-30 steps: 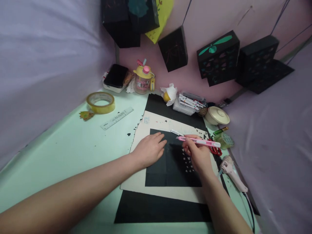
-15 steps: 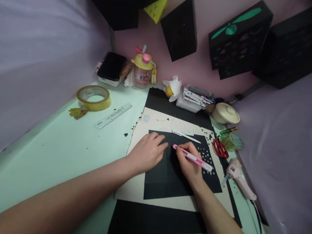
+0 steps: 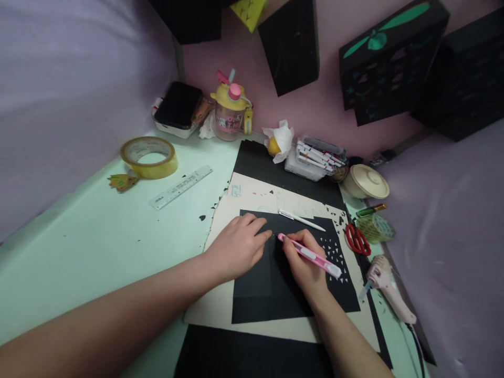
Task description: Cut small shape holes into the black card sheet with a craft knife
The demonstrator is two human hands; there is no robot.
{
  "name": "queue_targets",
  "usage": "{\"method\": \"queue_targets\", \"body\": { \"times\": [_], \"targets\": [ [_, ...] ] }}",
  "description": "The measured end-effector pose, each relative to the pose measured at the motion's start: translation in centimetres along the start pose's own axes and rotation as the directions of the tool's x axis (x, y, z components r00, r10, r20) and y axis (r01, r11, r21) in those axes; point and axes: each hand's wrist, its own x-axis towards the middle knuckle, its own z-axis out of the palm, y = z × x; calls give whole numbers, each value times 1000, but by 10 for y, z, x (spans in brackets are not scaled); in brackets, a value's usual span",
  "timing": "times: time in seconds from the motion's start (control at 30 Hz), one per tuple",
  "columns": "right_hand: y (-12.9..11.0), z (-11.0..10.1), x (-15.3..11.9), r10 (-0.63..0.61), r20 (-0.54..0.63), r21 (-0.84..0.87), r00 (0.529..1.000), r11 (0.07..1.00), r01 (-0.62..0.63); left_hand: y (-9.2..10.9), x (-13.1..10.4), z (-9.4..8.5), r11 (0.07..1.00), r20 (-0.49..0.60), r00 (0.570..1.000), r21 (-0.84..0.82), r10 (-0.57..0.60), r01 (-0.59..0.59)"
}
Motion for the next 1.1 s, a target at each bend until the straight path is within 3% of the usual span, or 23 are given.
{"method": "queue_targets", "body": {
  "times": [0.4,0.67,1.1],
  "targets": [
    [-2,1,0,-57,-22,-40,998,998,56,1,0,-1,1000,-5,1000,9,4,-4],
    [1,8,-5,-168,-39,-116,985,980,162,1,-1,-2,1000,37,999,24,7,-8],
    [0,6,-5,-179,-3,-161,984,971,176,2,0,-2,999,49,999,36,-19,17]
  ]
}}
